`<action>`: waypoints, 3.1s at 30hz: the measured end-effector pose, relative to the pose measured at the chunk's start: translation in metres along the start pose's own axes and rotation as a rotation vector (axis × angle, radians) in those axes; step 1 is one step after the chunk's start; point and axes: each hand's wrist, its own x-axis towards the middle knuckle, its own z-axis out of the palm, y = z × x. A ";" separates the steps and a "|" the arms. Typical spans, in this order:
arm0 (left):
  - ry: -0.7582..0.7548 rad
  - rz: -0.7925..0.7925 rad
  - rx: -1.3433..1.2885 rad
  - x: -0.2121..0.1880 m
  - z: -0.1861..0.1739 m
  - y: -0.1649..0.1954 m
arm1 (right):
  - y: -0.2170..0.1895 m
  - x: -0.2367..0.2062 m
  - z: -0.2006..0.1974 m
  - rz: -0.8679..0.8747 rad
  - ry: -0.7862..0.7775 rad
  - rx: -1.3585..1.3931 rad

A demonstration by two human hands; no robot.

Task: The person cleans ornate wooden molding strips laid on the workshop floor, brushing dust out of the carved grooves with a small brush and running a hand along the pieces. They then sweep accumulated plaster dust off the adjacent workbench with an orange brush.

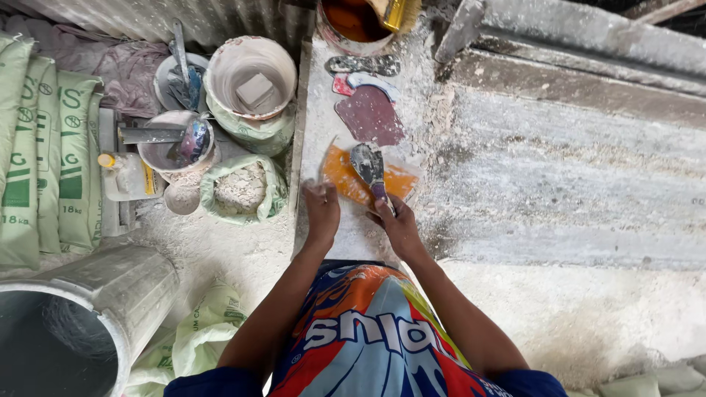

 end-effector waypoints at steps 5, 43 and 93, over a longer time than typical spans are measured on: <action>-0.469 -0.125 0.162 -0.032 0.009 0.027 | 0.020 -0.017 0.000 -0.189 0.090 -0.502; 0.122 0.375 1.699 -0.161 0.127 0.035 | 0.070 -0.025 -0.099 0.136 -0.536 0.259; 0.042 -0.016 1.316 -0.085 0.131 0.045 | 0.018 0.002 -0.084 0.144 -0.302 -0.079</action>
